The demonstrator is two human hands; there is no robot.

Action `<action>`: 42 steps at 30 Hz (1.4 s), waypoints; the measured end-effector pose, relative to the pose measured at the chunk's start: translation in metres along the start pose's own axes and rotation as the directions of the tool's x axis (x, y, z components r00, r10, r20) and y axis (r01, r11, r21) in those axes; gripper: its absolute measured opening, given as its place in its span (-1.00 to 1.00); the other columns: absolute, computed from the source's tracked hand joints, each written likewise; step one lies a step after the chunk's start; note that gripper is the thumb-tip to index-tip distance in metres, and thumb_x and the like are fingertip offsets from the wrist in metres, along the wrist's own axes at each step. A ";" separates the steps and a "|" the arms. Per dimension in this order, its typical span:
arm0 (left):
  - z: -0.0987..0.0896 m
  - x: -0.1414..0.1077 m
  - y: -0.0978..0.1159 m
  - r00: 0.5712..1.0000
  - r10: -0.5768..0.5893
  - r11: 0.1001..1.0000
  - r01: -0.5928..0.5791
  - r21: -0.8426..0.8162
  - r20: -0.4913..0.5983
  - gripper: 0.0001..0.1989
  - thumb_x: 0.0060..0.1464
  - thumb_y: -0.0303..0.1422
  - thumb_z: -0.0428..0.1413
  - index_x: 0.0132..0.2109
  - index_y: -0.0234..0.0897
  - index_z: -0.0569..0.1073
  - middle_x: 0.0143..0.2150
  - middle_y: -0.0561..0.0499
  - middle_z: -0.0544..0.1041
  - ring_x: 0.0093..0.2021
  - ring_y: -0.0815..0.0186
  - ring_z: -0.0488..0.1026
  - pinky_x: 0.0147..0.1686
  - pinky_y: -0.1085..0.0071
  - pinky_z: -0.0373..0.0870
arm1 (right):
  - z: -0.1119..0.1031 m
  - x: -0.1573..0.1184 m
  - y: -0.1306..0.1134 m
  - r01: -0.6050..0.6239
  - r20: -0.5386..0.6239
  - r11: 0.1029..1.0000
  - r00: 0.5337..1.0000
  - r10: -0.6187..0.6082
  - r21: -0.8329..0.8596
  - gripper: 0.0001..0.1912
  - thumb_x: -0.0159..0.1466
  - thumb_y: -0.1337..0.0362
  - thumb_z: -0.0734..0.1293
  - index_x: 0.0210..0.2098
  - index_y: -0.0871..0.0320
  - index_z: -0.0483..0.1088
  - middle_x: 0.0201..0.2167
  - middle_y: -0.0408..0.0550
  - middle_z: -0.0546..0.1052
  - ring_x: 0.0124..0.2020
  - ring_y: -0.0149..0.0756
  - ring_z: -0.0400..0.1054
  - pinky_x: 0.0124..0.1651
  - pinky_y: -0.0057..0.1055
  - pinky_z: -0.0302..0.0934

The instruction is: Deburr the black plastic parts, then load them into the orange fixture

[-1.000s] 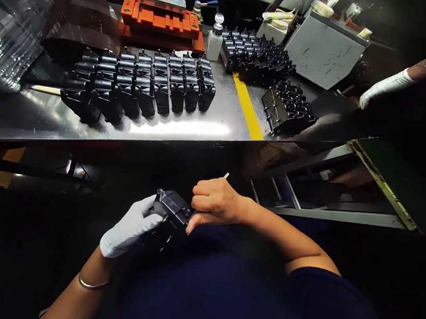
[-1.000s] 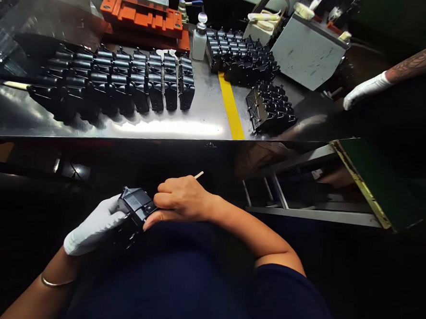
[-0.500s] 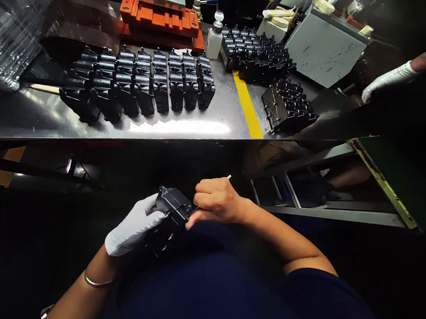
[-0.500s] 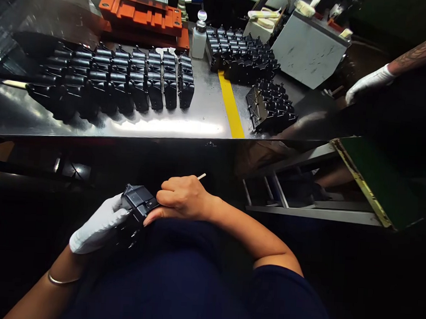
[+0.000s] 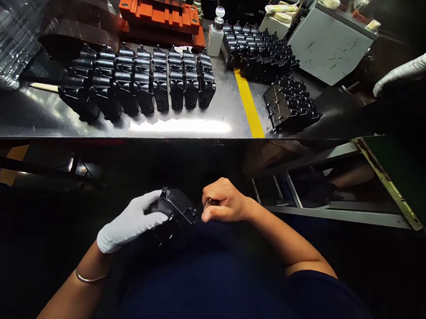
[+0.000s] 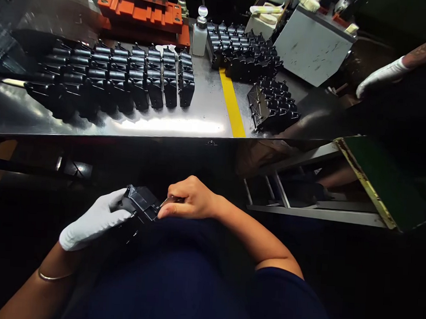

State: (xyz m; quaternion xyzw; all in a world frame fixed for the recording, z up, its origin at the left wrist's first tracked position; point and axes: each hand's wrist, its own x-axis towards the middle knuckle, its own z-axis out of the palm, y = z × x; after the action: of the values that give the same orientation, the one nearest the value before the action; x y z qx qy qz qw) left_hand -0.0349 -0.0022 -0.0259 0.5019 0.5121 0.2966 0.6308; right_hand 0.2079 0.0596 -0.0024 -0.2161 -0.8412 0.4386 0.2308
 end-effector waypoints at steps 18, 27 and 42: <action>0.026 0.019 -0.019 0.933 -0.234 0.407 -0.162 -0.899 -0.274 -0.68 0.26 -0.47 -0.10 0.04 -0.22 0.46 -0.08 -0.04 0.62 -0.01 0.32 0.53 -0.01 0.38 0.47 | 0.054 0.020 -0.005 -0.426 -0.413 0.801 0.696 0.587 0.420 -0.59 0.08 -0.04 0.40 -0.32 0.20 0.45 -0.60 -0.24 0.30 -0.58 -0.51 0.08 -0.53 -0.53 0.01; 0.038 0.019 -0.010 0.951 -0.298 0.215 -0.023 -0.976 -0.088 -0.63 0.33 -0.44 -0.17 0.08 -0.23 0.47 -0.14 -0.01 0.65 -0.14 0.43 0.58 -0.10 0.57 0.48 | 0.058 0.022 -0.002 -0.465 -0.394 0.802 0.703 0.592 0.375 -0.39 -0.06 -0.21 0.42 -0.64 0.13 0.08 -0.68 -0.31 0.14 -0.61 -0.55 -0.04 -0.58 -0.52 -0.12; 0.041 0.011 -0.002 0.970 -0.242 0.218 0.028 -0.975 -0.026 -0.61 0.29 -0.50 -0.15 0.09 -0.18 0.47 -0.12 0.00 0.64 -0.04 0.36 0.55 -0.02 0.45 0.48 | 0.056 0.005 0.020 -0.252 -0.566 0.915 0.725 0.394 0.314 -0.55 0.38 -0.01 0.08 0.03 0.13 0.34 -0.51 -0.21 0.30 -0.51 -0.44 0.22 -0.39 -0.45 0.22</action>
State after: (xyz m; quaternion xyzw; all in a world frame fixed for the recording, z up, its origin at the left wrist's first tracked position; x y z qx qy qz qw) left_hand 0.0067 -0.0066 -0.0325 -0.0715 0.3118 0.5353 0.7817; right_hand 0.1745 0.0367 -0.0465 -0.4651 -0.6152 0.4650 0.4346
